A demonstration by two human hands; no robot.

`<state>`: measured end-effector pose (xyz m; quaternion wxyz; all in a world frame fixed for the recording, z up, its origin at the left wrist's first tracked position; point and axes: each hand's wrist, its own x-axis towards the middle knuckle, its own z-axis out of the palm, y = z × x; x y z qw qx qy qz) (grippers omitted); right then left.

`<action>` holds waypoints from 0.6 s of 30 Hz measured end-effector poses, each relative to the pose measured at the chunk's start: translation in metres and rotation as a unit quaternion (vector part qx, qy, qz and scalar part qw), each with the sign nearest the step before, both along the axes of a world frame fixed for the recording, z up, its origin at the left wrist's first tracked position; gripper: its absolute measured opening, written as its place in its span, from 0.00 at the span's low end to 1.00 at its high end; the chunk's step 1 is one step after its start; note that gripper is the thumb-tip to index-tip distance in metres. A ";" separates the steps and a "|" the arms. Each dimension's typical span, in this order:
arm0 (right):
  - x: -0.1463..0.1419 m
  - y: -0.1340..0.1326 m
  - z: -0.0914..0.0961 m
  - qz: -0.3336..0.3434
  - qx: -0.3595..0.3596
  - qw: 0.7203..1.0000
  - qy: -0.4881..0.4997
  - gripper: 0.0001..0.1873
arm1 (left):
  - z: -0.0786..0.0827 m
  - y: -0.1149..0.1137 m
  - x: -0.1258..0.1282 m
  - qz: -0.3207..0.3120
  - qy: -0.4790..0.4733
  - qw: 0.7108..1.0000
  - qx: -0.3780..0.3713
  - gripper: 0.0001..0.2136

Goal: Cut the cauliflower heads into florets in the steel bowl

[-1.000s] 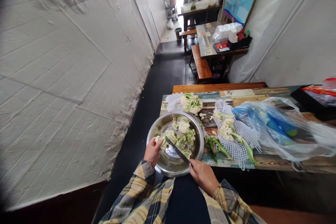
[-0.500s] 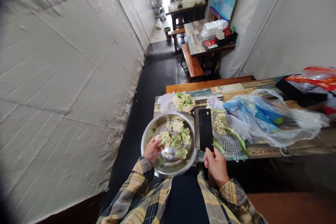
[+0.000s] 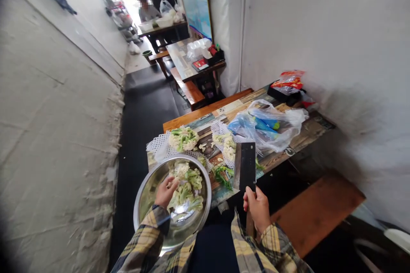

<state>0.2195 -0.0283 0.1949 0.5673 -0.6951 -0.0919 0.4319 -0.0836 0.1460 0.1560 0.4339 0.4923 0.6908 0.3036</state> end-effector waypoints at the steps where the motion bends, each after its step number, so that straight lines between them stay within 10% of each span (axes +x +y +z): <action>1: 0.002 0.000 -0.003 -0.020 0.003 1.000 0.023 0.23 | -0.003 0.002 -0.003 -0.008 0.040 0.999 0.013 0.20; 9: 0.028 0.009 -0.028 -0.059 0.002 0.998 -0.013 0.22 | 0.016 0.010 0.040 -0.037 -0.053 0.997 0.041 0.23; 14: 0.076 0.043 -0.038 0.110 -0.022 0.956 -0.272 0.18 | 0.031 -0.002 0.065 -0.074 -0.175 0.980 -0.061 0.24; 18: 0.104 0.087 -0.046 0.181 -0.003 0.937 -0.300 0.14 | 0.037 -0.014 0.069 -0.074 -0.198 0.971 -0.110 0.23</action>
